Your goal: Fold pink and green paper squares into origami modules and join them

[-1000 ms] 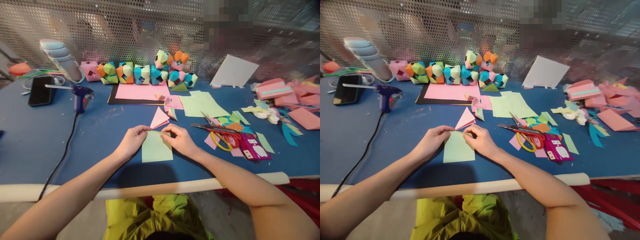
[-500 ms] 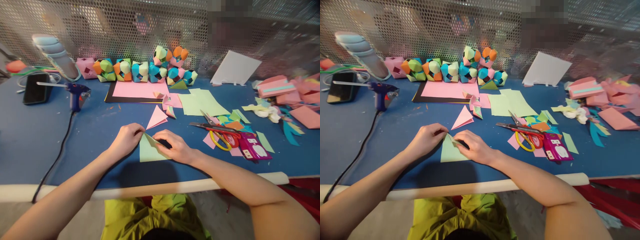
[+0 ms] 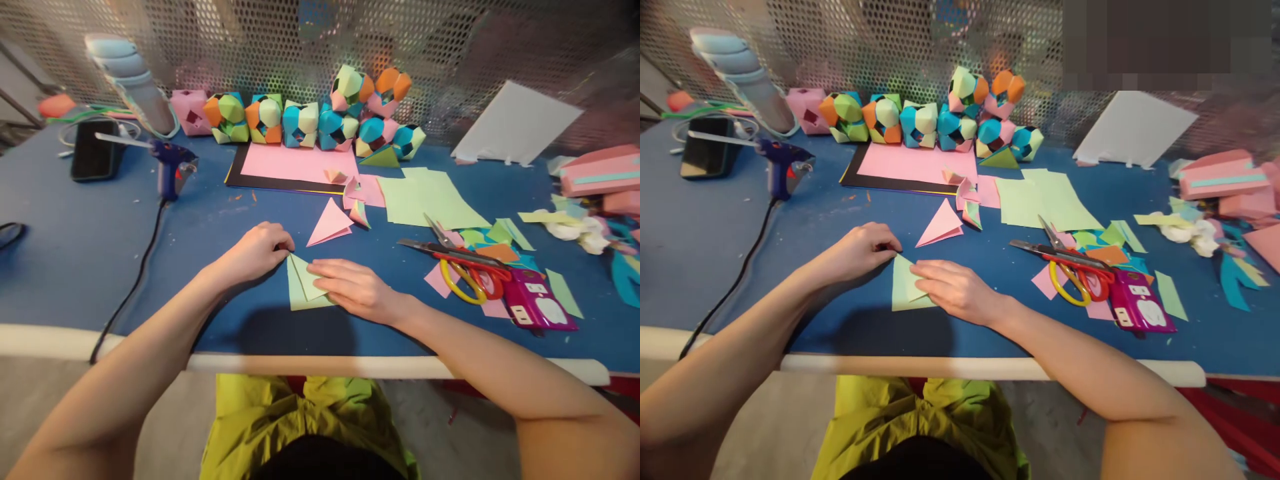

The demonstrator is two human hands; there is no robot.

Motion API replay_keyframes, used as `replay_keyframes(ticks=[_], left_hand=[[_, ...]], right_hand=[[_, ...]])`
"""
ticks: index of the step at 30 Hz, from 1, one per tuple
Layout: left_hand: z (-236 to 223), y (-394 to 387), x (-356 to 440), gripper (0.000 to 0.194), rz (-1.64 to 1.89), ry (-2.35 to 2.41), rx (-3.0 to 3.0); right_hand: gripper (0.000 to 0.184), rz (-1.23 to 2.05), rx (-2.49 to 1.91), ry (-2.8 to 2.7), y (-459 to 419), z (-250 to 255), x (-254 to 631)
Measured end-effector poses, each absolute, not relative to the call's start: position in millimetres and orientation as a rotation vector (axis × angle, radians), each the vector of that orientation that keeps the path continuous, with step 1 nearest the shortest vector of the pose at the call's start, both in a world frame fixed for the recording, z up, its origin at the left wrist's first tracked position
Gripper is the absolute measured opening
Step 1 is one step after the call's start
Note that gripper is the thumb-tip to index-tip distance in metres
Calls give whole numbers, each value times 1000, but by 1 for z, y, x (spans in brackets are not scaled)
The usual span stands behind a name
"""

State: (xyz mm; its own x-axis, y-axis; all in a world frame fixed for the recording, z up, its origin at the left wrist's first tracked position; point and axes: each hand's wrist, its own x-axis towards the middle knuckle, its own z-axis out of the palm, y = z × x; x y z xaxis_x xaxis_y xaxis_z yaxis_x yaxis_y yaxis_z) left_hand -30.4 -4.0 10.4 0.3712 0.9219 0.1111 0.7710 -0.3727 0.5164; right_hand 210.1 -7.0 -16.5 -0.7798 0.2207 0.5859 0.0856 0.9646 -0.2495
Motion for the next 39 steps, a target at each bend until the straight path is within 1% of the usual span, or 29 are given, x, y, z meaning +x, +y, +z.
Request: replay_keyframes(ticks=[4, 11, 16, 22, 35, 39], left_hand=[[12, 0, -37, 20, 481, 1409, 2306], [12, 1, -38, 20, 482, 1379, 2291], [12, 1, -38, 21, 479, 1382, 2296], [9, 2, -39, 20, 489, 1384, 2285], [10, 1, -36, 20, 458, 1439, 2334], [18, -6, -33, 20, 546, 1507, 2261]], right_hand=[[20, 205, -108, -2544, -9, -18, 208], [23, 176, -205, -2634, -20, -17, 201], [24, 137, -190, -2673, -22, -15, 200], [26, 197, -201, -2736, -19, -18, 205], [29, 197, -185, -2787, -18, -17, 206], [30, 165, -169, -2806, -20, -14, 206]])
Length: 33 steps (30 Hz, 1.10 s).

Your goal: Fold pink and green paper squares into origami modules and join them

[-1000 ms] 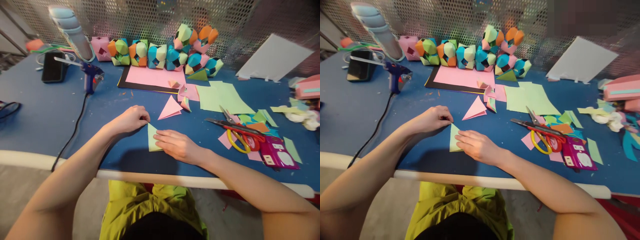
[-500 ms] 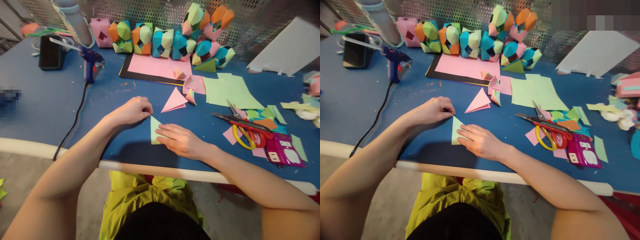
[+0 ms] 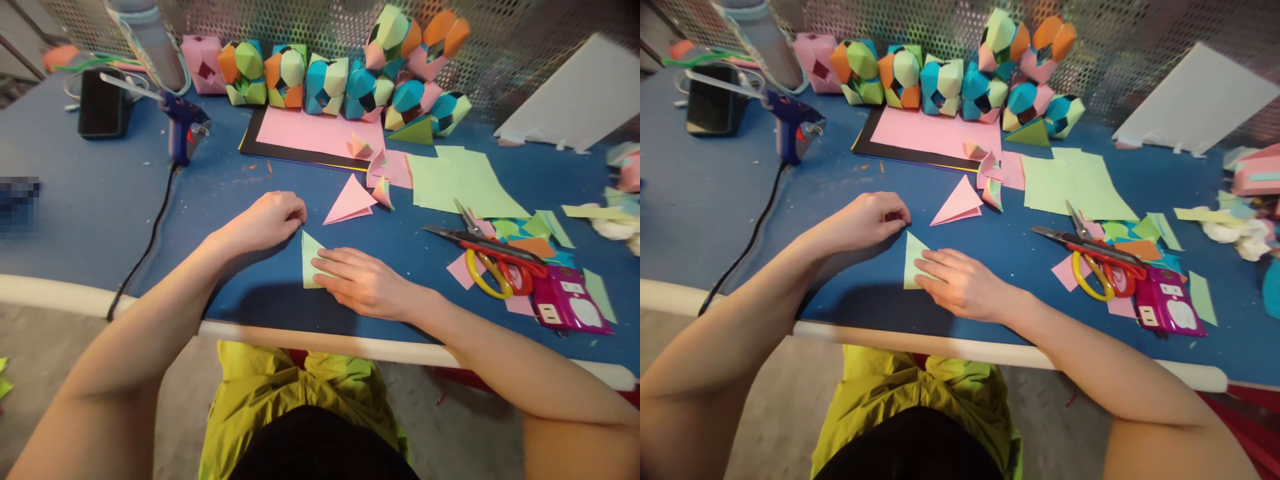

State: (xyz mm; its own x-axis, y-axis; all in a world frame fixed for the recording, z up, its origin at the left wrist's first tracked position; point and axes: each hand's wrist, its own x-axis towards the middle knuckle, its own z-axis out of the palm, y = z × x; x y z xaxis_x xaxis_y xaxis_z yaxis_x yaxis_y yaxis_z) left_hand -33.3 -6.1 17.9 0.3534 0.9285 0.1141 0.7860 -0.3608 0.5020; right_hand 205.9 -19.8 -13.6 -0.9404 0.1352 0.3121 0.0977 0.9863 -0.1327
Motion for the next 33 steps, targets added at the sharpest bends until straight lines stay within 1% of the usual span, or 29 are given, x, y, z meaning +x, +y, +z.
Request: replay_keyframes(ticks=[4, 8, 17, 23, 29, 31, 33], left_hand=[[34, -20, -25, 21, 699, 1469, 2144], [42, -33, -12, 17, 649, 1342, 2060], [17, -30, -3, 17, 460, 1243, 2237], [16, -29, -9, 18, 275, 1346, 2399], [26, -19, -28, 21, 156, 1482, 2415], [32, -18, -31, 24, 201, 1601, 2393], [38, -21, -28, 26, 376, 1677, 2373]], right_hand=[[31, 78, -171, -2815, -22, -9, 204], [33, 54, -169, -2836, -24, -5, 203], [42, 23, -142, -2873, -25, -1, 203], [45, 35, -157, -2932, -35, 8, 208], [45, 68, -186, -2947, -39, 12, 211], [45, 75, -182, -2933, -39, 12, 212], [45, 77, -181, -2919, -38, 11, 212]])
